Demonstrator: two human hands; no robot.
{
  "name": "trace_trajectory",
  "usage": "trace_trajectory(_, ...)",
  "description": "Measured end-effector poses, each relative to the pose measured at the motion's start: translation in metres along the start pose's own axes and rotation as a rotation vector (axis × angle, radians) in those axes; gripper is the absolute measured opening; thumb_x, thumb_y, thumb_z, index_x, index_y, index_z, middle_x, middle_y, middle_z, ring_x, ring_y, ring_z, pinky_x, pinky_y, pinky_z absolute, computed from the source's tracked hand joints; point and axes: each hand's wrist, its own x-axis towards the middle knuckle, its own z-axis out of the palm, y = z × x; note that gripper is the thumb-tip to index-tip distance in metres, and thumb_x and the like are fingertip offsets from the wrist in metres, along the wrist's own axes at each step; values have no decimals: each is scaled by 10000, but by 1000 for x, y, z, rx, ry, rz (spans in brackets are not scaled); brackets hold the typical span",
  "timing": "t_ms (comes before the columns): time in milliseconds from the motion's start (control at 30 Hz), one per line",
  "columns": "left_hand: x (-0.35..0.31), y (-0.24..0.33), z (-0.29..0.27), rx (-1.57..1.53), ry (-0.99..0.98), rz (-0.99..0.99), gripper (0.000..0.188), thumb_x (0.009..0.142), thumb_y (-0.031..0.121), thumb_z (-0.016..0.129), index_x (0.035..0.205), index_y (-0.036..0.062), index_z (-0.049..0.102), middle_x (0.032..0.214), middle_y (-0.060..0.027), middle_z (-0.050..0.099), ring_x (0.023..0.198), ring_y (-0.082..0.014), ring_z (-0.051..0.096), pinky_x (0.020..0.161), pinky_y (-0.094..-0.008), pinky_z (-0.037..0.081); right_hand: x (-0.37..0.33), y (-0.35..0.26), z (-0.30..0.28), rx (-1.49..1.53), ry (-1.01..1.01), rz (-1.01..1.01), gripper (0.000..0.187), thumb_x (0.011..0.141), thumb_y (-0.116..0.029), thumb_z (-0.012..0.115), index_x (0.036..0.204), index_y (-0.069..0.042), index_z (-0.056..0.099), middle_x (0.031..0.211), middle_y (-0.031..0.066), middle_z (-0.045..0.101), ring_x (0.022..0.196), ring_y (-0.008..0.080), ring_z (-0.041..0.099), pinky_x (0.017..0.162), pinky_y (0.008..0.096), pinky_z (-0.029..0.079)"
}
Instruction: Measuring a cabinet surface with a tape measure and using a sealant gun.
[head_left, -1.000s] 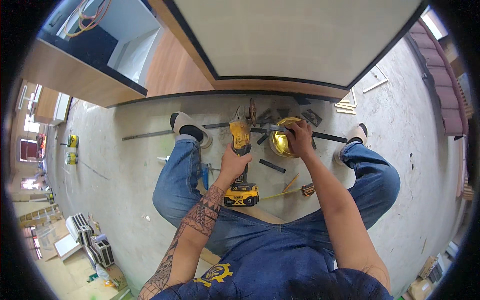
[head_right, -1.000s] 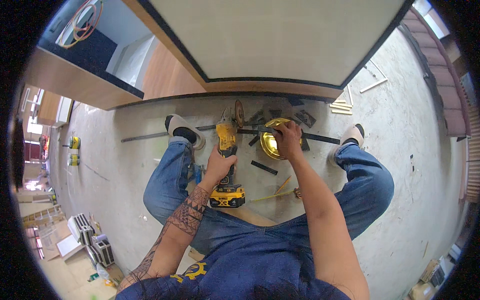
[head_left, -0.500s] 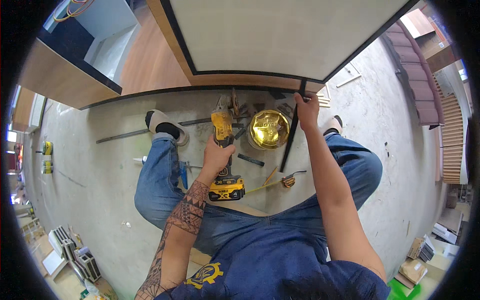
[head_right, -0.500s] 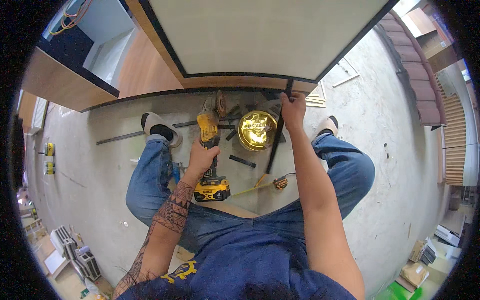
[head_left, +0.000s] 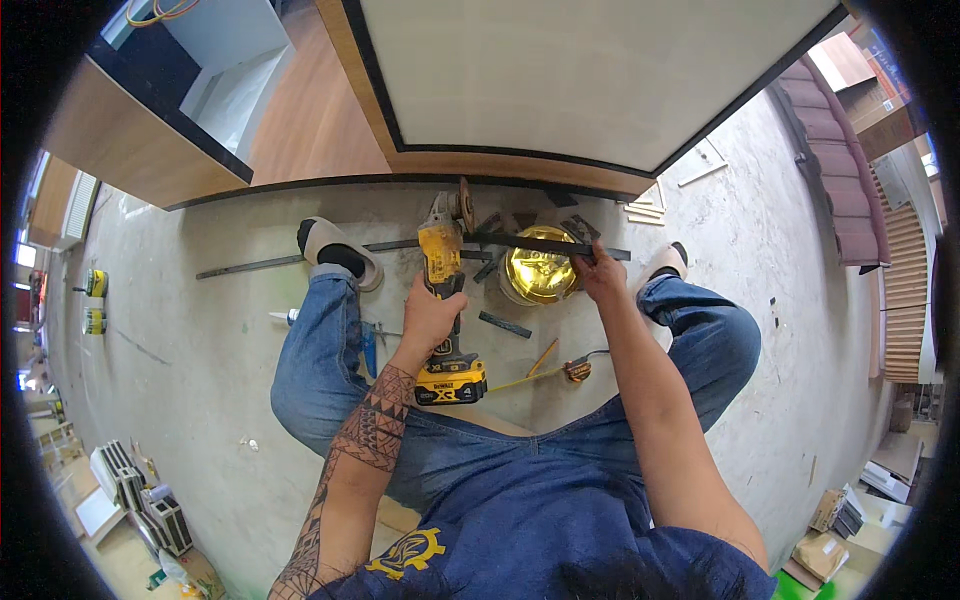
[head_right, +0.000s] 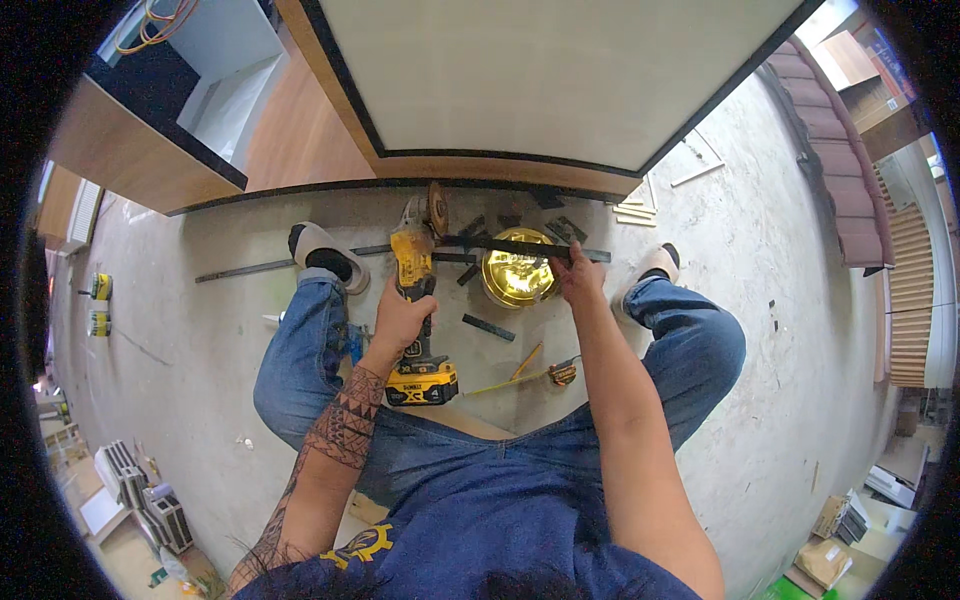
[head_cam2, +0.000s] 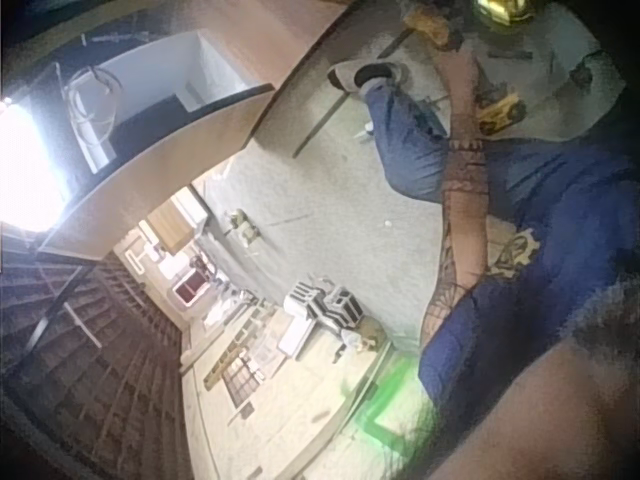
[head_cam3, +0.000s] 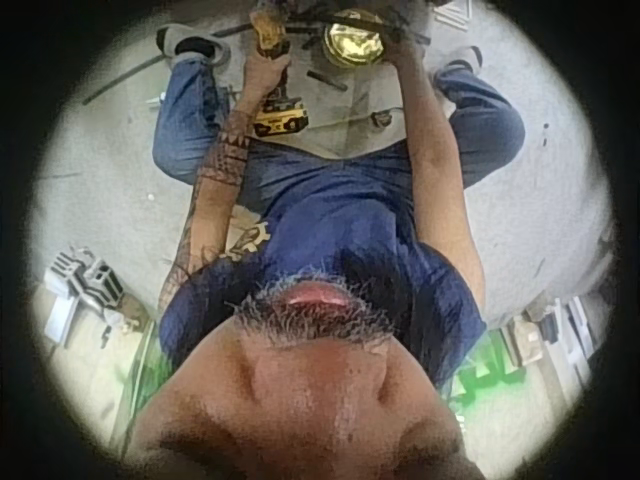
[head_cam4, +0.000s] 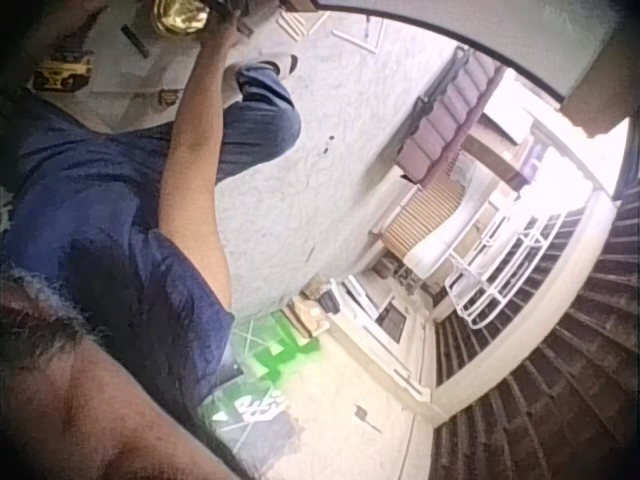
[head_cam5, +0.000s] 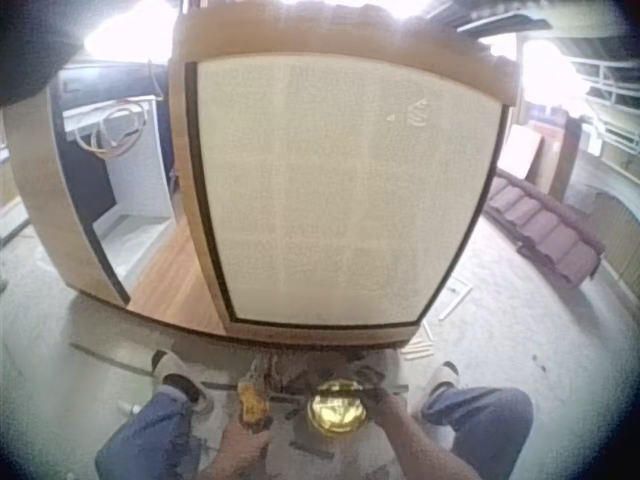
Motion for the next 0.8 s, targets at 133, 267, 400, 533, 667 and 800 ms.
trace_trajectory(133, 5, -7, 1, 151, 50, -24, 557, 770, 221, 806, 1237, -7, 604, 1002, -141, 761, 853, -267, 754, 812, -405, 603, -14, 15, 11, -114, -75, 77, 320, 1073, -89, 703, 1302, 65, 541, 1142, 212, 684, 937, 370, 761, 755, 445, 718)
trace_trajectory(267, 3, -8, 3, 122, 18, -3, 574, 772, 226, 806, 1252, -9, 598, 981, -145, 763, 844, -274, 756, 810, -414, 603, -24, 16, 15, -153, -39, 128, 305, 1066, -153, 736, 1220, 72, 598, 1044, 193, 715, 834, 320, 768, 668, 405, 703)
trace_trajectory(400, -1, 0, 4, 129, -49, -54, 577, 784, 207, 805, 1271, -16, 590, 951, -131, 764, 812, -246, 759, 775, -392, 608, -38, 13, 10, -556, -107, 144, 391, 1028, -333, 797, 1029, 43, 690, 826, 141, 729, 644, 246, 736, 529, 360, 634)
trace_trajectory(533, -4, 8, 8, 164, -43, -95, 566, 797, 186, 802, 1277, -18, 583, 941, -122, 764, 742, -217, 751, 728, -374, 610, -59, 15, 17, -1092, -74, -71, 474, 1018, -436, 784, 884, 14, 722, 702, 125, 722, 546, 275, 692, 496, 400, 559)
trace_trajectory(667, -5, 11, 8, 150, -56, -52, 579, 796, 185, 802, 1291, -15, 578, 935, -122, 764, 737, -220, 750, 724, -376, 609, -84, 30, 34, -1579, -153, -750, 356, 948, -312, 809, 1112, -7, 725, 1019, 191, 722, 965, 415, 685, 844, 498, 559)
trace_trajectory(800, -3, 5, 9, 269, -48, -6, 620, 783, 223, 816, 1303, -13, 575, 1001, -160, 775, 864, -266, 774, 810, -393, 614, -84, 39, 41, -1640, -289, -1086, 456, 905, -242, 805, 1325, -97, 702, 1276, 182, 602, 1268, 436, 546, 1116, 562, 438)
